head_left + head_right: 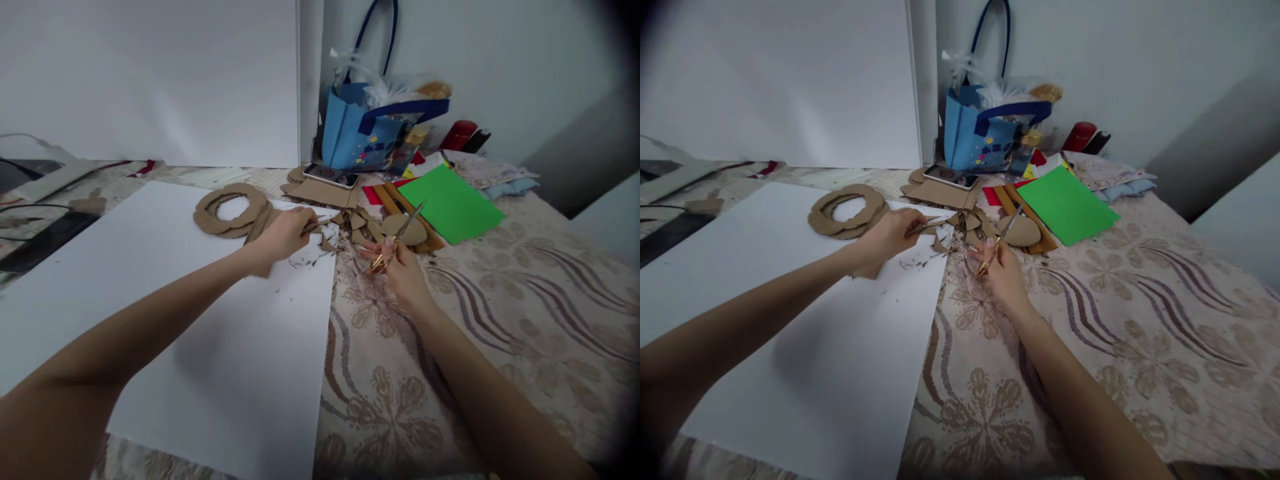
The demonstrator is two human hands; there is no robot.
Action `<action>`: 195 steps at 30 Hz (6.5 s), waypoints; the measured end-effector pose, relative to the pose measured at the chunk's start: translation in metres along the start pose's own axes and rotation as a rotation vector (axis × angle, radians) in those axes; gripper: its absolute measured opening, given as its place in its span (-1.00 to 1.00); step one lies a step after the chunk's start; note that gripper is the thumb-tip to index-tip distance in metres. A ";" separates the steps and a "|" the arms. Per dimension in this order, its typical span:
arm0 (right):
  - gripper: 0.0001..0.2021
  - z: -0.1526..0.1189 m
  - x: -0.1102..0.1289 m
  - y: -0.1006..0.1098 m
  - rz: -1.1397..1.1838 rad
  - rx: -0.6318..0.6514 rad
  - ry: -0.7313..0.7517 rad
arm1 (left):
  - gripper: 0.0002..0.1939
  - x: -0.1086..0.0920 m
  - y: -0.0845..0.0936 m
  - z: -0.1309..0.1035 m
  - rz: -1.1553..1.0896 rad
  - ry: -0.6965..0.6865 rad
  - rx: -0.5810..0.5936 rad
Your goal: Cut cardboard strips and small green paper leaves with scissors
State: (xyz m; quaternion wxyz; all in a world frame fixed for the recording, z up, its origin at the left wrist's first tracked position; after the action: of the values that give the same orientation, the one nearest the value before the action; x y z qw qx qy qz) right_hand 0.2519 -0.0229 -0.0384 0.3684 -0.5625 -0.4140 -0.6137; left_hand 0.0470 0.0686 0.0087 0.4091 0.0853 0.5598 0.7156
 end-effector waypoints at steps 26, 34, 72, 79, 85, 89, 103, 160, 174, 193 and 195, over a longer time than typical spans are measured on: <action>-0.54 -0.010 0.004 -0.003 -0.049 0.204 -0.049 | -0.67 0.020 -0.002 -0.004 0.124 0.279 -0.015; -0.53 -0.007 0.002 -0.003 -0.083 0.201 -0.014 | -0.74 0.025 0.009 0.007 -0.050 0.290 -0.083; -0.66 -0.006 0.005 0.008 -0.299 0.131 0.193 | -0.65 0.014 -0.032 0.031 -0.021 0.258 0.018; -0.72 -0.005 0.001 0.010 -0.314 0.141 0.205 | -0.80 0.022 -0.024 0.034 -0.136 0.246 0.084; -0.73 -0.006 -0.004 0.009 -0.285 0.164 0.131 | -0.73 0.034 -0.024 0.037 -0.309 0.253 0.162; -0.70 -0.008 -0.004 0.009 -0.240 0.145 0.094 | -0.66 0.043 -0.006 0.035 -0.369 0.291 0.023; -0.63 -0.011 -0.008 0.006 -0.231 0.163 0.052 | -0.34 0.062 0.048 -0.082 0.150 0.636 0.111; -0.50 -0.075 0.027 -0.037 -0.281 0.524 -0.028 | -0.71 -0.018 0.016 -0.043 -1.103 0.533 -0.127; -0.52 -0.076 0.014 -0.041 -0.179 0.521 -0.071 | -0.78 -0.028 0.011 -0.047 -1.243 0.539 -0.006; -0.52 -0.077 0.007 -0.048 -0.175 0.482 -0.146 | -0.69 -0.013 0.005 -0.047 -1.162 0.688 -0.028; -0.52 -0.078 0.007 -0.048 -0.175 0.499 -0.157 | -0.70 -0.013 0.004 -0.048 -1.125 0.666 -0.013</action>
State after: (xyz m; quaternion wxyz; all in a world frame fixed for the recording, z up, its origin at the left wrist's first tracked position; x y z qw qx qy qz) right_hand 0.1773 -0.0758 -0.0375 0.4077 -0.4623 -0.6268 -0.4767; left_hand 0.0259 0.0245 -0.0004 0.5264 -0.4493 0.6115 0.3837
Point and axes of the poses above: each hand's wrist, its own z-axis towards the middle knuckle, its own y-axis out of the back of the hand, x = y × z, the point moved 3 cm from there along z, towards the middle knuckle, and after that the axes turned 6 degrees about -x, right-handed, at the moved point
